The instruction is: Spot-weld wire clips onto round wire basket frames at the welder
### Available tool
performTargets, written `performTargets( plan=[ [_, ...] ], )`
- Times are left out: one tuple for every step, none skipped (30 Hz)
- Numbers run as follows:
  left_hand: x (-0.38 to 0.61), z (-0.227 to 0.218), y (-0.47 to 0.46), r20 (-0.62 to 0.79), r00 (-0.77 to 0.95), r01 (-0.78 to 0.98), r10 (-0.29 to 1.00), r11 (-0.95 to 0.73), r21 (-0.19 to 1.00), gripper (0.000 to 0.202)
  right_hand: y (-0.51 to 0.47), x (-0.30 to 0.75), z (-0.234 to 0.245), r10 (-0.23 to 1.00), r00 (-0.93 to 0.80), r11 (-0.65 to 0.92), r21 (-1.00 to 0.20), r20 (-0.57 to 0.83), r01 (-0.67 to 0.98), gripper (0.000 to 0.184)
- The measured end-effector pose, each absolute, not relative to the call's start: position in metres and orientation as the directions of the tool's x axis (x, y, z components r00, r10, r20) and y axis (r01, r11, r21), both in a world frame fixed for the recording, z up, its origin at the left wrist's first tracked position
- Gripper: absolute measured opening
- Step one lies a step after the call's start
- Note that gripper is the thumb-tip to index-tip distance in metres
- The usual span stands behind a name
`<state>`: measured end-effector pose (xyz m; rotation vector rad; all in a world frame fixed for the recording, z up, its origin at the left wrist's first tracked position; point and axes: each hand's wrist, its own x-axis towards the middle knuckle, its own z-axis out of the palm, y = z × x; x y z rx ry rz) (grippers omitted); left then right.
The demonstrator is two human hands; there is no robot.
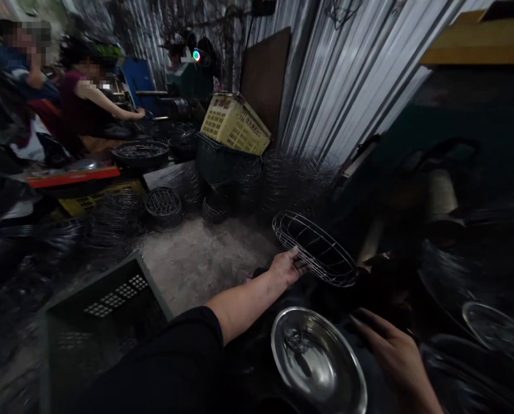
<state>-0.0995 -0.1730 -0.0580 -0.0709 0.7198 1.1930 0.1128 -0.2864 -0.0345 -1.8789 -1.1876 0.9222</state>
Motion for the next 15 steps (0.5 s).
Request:
performTargets(
  plan=[
    [-0.099,-0.057,-0.175,-0.551,0.177,-0.852,0.815,0.407,0.329,0.011,-0.287,0.115,-0.033,0.928,0.343,-0.290,-0.858,-0.144,0.425,0.054],
    [-0.098,-0.056,-0.177,-0.558,0.177,-0.840,0.811,0.420,0.344,0.012,-0.287,0.117,-0.031,0.925,0.367,-0.263,-0.863,-0.097,0.432,0.053],
    [-0.097,-0.057,-0.178,-0.562,0.180,-0.827,0.808,0.434,0.359,0.013,-0.287,0.120,-0.029,0.919,0.390,-0.236,-0.868,-0.054,0.437,0.052],
    [-0.095,-0.057,-0.180,-0.561,0.185,-0.815,0.807,0.445,0.371,0.013,-0.286,0.123,-0.027,0.914,0.406,-0.215,-0.872,-0.020,0.440,0.051],
    [-0.093,-0.059,-0.180,-0.559,0.195,-0.801,0.806,0.460,0.383,0.013,-0.285,0.125,-0.025,0.909,0.417,-0.194,-0.874,0.010,0.445,0.050],
    [-0.090,-0.061,-0.180,-0.556,0.208,-0.785,0.805,0.476,0.396,0.013,-0.283,0.128,-0.023,0.906,0.421,-0.176,-0.876,0.034,0.450,0.049],
    [-0.086,-0.063,-0.179,-0.552,0.220,-0.769,0.805,0.491,0.409,0.014,-0.280,0.130,-0.022,0.905,0.422,-0.157,-0.878,0.055,0.451,0.048],
    [-0.081,-0.066,-0.178,-0.546,0.233,-0.750,0.805,0.506,0.426,0.016,-0.275,0.132,-0.021,0.904,0.421,-0.138,-0.883,0.073,0.449,0.047],
    [-0.076,-0.069,-0.175,-0.541,0.249,-0.726,0.803,0.524,0.445,0.018,-0.270,0.135,-0.021,0.902,0.421,-0.117,-0.888,0.092,0.444,0.047],
    [-0.070,-0.072,-0.171,-0.536,0.265,-0.701,0.801,0.542,0.463,0.020,-0.265,0.137,-0.021,0.899,0.423,-0.095,-0.893,0.112,0.439,0.046],
    [-0.063,-0.074,-0.166,-0.530,0.281,-0.677,0.800,0.557,0.482,0.021,-0.258,0.140,-0.021,0.898,0.420,-0.073,-0.898,0.129,0.433,0.045],
    [-0.055,-0.077,-0.161,-0.526,0.294,-0.654,0.798,0.569,0.498,0.021,-0.252,0.144,-0.023,0.899,0.414,-0.052,-0.902,0.145,0.428,0.043],
    [-0.047,-0.080,-0.156,-0.523,0.304,-0.635,0.796,0.579,0.511,0.021,-0.246,0.149,-0.024,0.899,0.407,-0.031,-0.905,0.160,0.424,0.040],
    [-0.039,-0.083,-0.151,-0.523,0.308,-0.623,0.795,0.584,0.520,0.020,-0.241,0.155,-0.027,0.899,0.404,-0.018,-0.908,0.169,0.420,0.038],
    [-0.031,-0.086,-0.146,-0.519,0.310,-0.619,0.797,0.584,0.526,0.019,-0.236,0.161,-0.030,0.898,0.405,-0.012,-0.911,0.171,0.412,0.035]
  ],
)
